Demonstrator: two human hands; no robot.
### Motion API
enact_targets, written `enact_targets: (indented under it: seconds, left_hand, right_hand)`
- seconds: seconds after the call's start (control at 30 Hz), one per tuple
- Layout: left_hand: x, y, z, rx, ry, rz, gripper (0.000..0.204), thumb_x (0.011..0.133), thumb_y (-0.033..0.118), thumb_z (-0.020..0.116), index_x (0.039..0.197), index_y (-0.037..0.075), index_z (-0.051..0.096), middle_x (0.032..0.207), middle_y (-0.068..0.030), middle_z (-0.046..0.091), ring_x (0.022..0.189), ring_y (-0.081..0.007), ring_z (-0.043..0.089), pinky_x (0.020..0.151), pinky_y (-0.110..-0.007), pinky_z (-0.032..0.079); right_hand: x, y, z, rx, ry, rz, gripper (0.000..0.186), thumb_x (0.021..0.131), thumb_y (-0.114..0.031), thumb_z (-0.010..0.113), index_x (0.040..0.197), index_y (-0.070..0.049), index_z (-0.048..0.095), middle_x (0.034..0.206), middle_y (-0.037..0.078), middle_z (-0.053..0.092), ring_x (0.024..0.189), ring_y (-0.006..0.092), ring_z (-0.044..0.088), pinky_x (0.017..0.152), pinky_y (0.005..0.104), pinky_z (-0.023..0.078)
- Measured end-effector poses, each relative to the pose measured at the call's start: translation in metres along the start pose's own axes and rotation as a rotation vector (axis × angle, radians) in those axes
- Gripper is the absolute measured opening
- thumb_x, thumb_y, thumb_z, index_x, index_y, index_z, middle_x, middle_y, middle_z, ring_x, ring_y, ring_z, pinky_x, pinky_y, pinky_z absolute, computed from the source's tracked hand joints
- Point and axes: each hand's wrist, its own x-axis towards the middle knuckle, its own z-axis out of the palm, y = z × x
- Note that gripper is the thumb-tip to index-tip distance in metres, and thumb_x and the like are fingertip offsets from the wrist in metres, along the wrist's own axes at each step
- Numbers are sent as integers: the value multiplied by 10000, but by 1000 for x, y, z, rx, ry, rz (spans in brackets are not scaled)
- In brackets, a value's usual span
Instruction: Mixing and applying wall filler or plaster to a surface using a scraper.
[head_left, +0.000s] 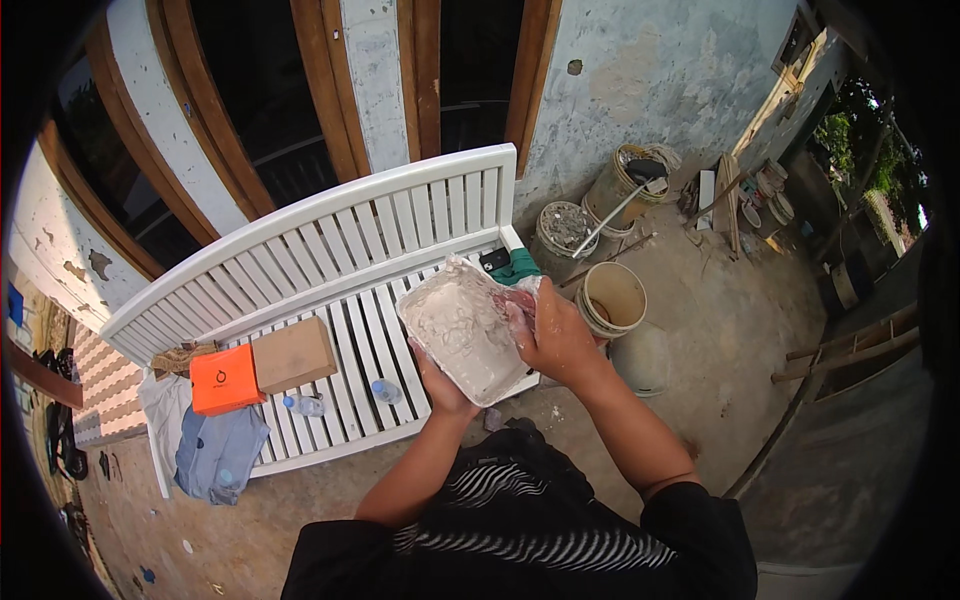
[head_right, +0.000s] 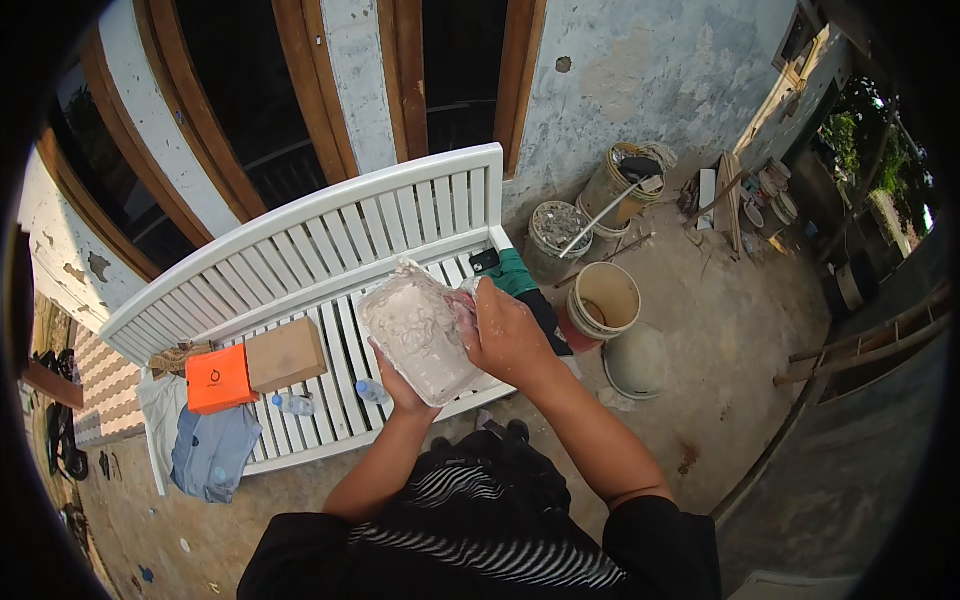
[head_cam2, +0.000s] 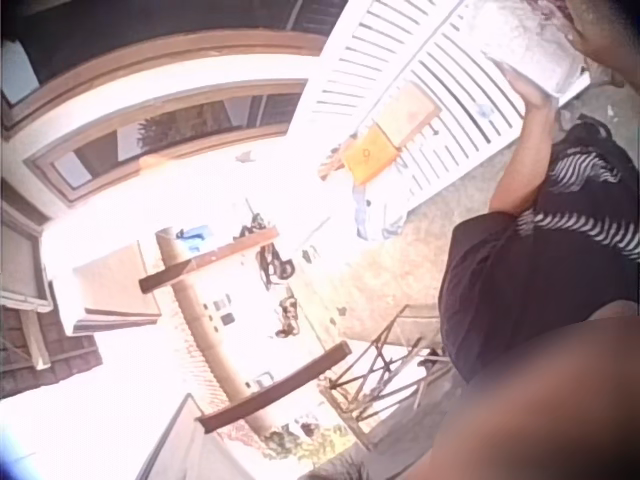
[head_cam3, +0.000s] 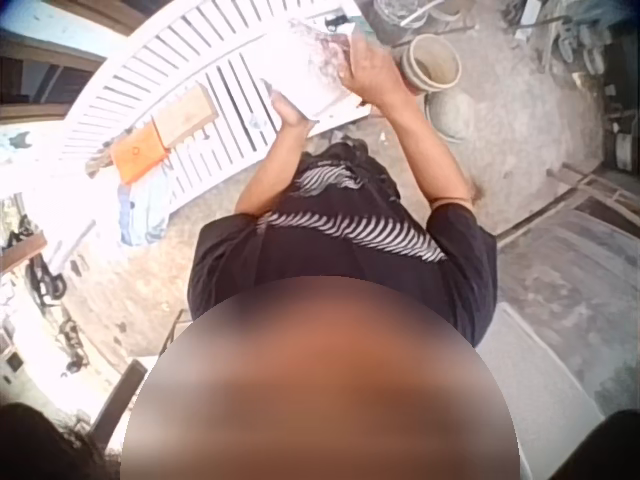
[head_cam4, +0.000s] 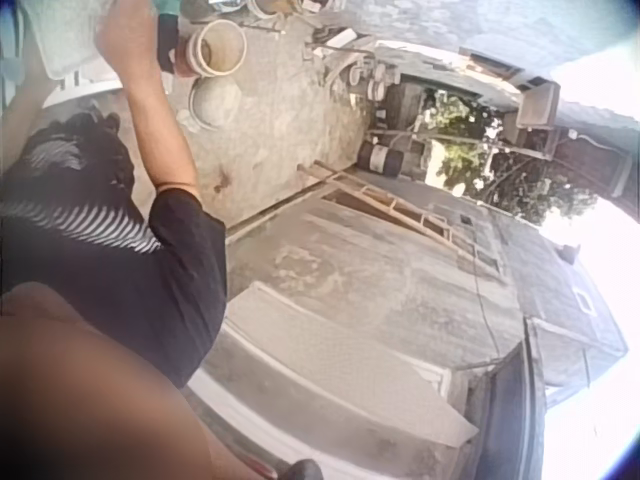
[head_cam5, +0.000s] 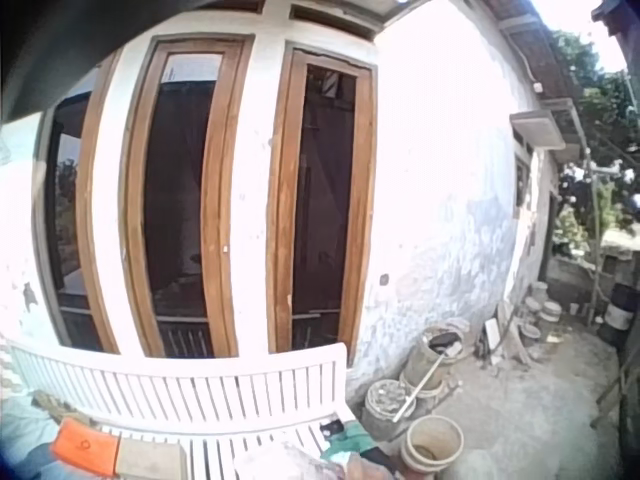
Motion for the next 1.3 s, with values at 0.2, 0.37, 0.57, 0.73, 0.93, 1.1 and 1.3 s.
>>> enact_targets:
  seconds: [0.2, 0.37, 0.57, 0.73, 0.93, 1.1, 1.3]
  left_hand:
    - [1, -2, 2, -2, 12, 24, 732, 975, 635, 271, 1480, 107, 315, 1447, -133, 437, 1294, -332, 470, 1087, -467, 378]
    - [3, 3, -7, 85, 166, 65, 726, 977, 635, 266, 1476, 112, 325, 1436, -127, 450, 1294, -321, 469, 1092, -456, 371]
    - [-2, -4, 13, 64, 90, -2, 724, 980, 634, 261, 1482, 115, 313, 1457, -119, 428, 1301, -322, 462, 1098, -448, 366]
    - [2, 9, 5, 48, 110, 38, 733, 972, 645, 272, 1487, 125, 305, 1470, -116, 411, 1309, -327, 453, 1088, -460, 378]
    - [5, 11, -3, 30, 144, 69, 724, 973, 642, 278, 1486, 133, 309, 1450, -117, 433, 1296, -333, 467, 1078, -473, 389]
    - [0, 9, 8, 56, 129, 61, 728, 974, 640, 274, 1490, 128, 300, 1462, -120, 418, 1305, -330, 458, 1090, -469, 378]
    - [-4, -5, 9, 19, 32, -28, 737, 973, 640, 274, 1492, 117, 295, 1473, -122, 408, 1321, -326, 445, 1095, -465, 372]
  right_hand:
    - [7, 5, -6, -139, -142, -96, 276, 840, -69, 638, 997, 38, 438, 812, 249, 597, 745, 454, 603, 613, 498, 491]
    - [-14, 6, -2, -88, -100, -170, 220, 844, -57, 621, 966, 30, 460, 796, 236, 588, 723, 441, 603, 600, 494, 493]
    - [13, 7, 4, -133, -35, -197, 226, 846, -67, 627, 966, 27, 460, 774, 233, 586, 729, 445, 607, 604, 501, 493]
    - [3, 3, -5, -75, -123, -146, 257, 854, -84, 632, 991, 33, 449, 807, 246, 615, 758, 448, 624, 622, 497, 501]
    - [0, -18, -26, 129, -113, 101, 335, 852, -86, 621, 1070, 42, 400, 843, 285, 625, 802, 475, 622, 660, 505, 507]
    - [-2, 0, -9, 30, -166, 40, 358, 868, -95, 619, 1102, 63, 398, 819, 281, 627, 780, 474, 623, 643, 509, 500]
    - [12, 7, 5, -6, -59, 29, 277, 867, -75, 599, 1034, 35, 407, 822, 287, 617, 799, 478, 618, 658, 517, 506]
